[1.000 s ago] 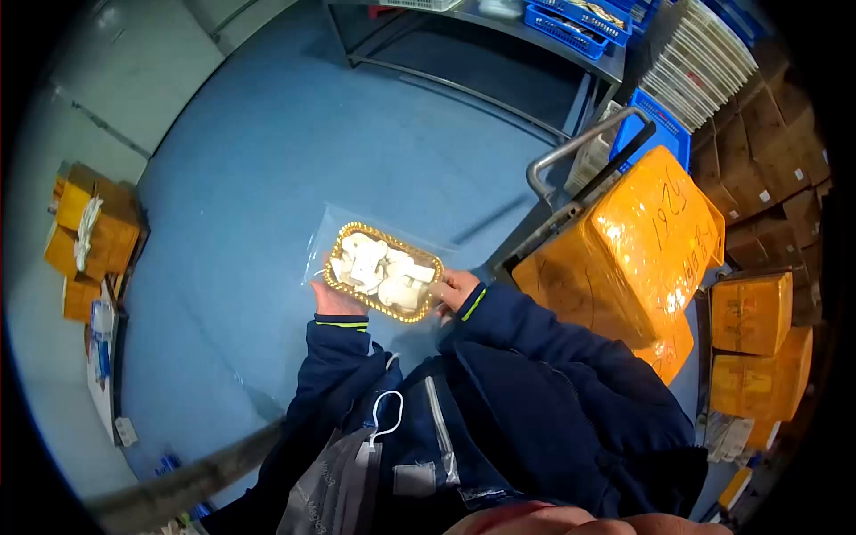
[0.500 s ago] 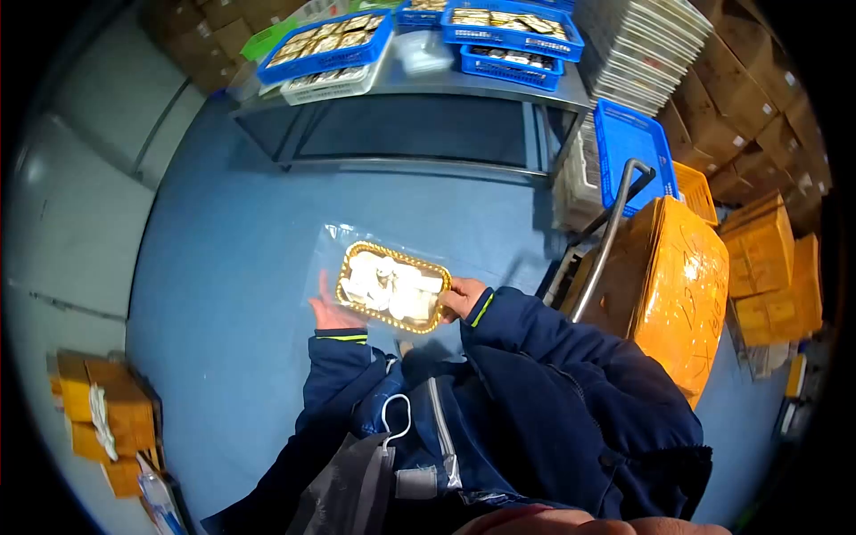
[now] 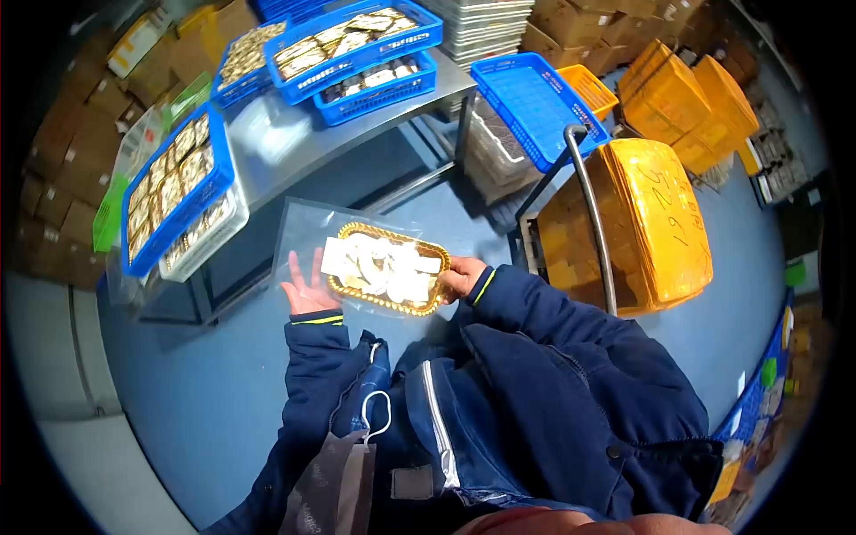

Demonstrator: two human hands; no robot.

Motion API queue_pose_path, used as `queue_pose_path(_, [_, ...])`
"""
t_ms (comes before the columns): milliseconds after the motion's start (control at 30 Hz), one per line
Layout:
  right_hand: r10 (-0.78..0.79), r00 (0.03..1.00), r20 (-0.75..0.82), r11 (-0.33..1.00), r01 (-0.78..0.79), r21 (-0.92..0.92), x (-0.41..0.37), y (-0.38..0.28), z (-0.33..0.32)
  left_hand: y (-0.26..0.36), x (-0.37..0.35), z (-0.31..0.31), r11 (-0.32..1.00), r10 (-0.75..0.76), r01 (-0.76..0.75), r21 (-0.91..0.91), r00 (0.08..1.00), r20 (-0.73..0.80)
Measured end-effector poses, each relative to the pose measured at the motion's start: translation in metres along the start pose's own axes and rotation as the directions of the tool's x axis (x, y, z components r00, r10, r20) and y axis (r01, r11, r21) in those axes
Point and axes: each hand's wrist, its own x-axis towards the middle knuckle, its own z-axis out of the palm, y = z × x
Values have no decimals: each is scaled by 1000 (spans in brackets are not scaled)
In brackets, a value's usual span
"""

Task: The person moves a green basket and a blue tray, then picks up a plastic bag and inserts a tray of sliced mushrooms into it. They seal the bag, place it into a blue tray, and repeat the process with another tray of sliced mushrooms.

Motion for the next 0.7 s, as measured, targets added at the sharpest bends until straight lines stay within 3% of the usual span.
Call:
queue_pose_path(133, [-28,998,-49,999,29,30,3,-9,-3,14,34,12,999,-1,0,40,1000,21])
queue_pose_path(233, [-101,993,-67,995,101,-11,19,1,-7,13,55,-18,1000,0,0,3,994,107])
queue_pose_path(300, [-45,997,-57,998,47,34,38,-54,-49,14,107,25,997,5,-5,72,1000,5])
queue_pose_path(433, [-97,994,-42,987,102,124,88,-53,-93,20,169,27,982,34,-30,184,999,-22])
queue_pose_path(567, [-57,992,-115,997,63,53,97,-84,-122,25,208,31,972,101,-93,217,995,-26])
queue_pose_path(700, [-72,965,-251,987,105,121,118,-86,-152,40,252,26,983,64,-61,173,998,-13])
